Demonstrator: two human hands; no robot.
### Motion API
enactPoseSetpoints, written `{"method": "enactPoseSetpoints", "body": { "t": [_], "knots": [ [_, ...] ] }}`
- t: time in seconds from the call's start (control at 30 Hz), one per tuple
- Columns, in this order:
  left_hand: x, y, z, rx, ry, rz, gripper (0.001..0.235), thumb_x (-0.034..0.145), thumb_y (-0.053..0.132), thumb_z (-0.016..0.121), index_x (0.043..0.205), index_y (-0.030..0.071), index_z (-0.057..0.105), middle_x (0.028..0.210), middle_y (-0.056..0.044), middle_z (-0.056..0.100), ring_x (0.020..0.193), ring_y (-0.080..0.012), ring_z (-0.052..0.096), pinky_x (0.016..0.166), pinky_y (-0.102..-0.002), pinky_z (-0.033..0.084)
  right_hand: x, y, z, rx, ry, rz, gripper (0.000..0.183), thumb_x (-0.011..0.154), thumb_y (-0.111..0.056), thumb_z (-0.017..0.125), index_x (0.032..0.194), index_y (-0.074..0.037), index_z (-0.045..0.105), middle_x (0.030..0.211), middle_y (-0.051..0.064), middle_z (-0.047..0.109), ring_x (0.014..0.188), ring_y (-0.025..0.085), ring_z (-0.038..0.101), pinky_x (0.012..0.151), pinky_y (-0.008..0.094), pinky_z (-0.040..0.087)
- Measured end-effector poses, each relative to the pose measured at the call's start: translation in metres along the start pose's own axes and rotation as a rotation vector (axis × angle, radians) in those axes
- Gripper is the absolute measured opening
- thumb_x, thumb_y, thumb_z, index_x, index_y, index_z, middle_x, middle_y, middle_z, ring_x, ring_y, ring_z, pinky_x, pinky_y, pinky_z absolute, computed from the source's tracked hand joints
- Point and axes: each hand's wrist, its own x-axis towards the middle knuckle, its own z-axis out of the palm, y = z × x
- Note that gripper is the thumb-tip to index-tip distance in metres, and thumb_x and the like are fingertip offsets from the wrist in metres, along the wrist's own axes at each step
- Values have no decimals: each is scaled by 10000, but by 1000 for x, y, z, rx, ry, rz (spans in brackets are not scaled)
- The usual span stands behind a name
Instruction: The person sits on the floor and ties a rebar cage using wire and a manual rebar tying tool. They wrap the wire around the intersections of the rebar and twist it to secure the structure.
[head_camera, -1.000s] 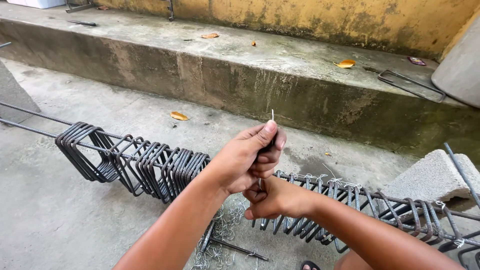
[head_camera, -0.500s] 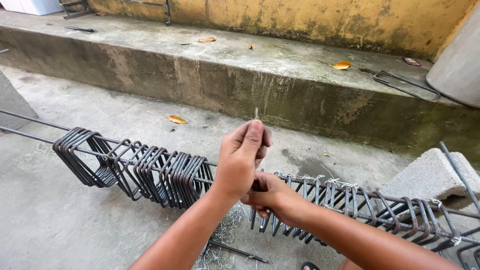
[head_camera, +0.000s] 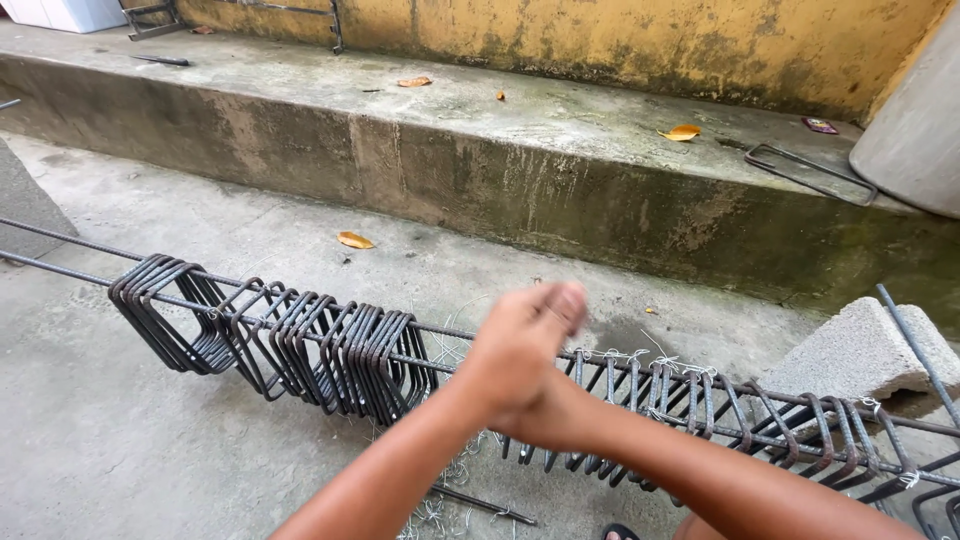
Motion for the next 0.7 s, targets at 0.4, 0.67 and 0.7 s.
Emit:
{"method": "enactPoseSetpoints", "body": {
  "t": [0.4, 0.67, 0.7],
  "knots": [
    [16, -1, -18, -391, 236, 144, 463, 1114, 327, 430, 742, 87, 564, 470, 31, 315, 385, -42, 284, 346, -180, 240, -5, -9, 16, 103, 84, 39, 192, 825, -23, 802, 941, 48, 668, 677, 65, 547, 480, 131, 532, 387, 220, 409],
    [13, 12, 0, -525, 267, 191, 462, 1121, 327, 402, 754, 84, 543, 494, 13, 299, 402, -59, 265, 361, -195, 231, 2, 10, 39, 131, 464, -78, 254, 832, -18, 774, 615, -93, 667, 527, -77, 399, 465, 42, 343, 408, 218, 276],
    [15, 12, 2, -541, 270, 216, 459, 1114, 344, 415, 755, 89, 542, 499, 3, 289, 407, -68, 245, 357, -204, 221, 5, 15, 37, 159, 503, -130, 230, 829, -17, 740, 617, -102, 716, 556, -114, 418, 516, 44, 341, 445, 227, 294]
  ]
}}
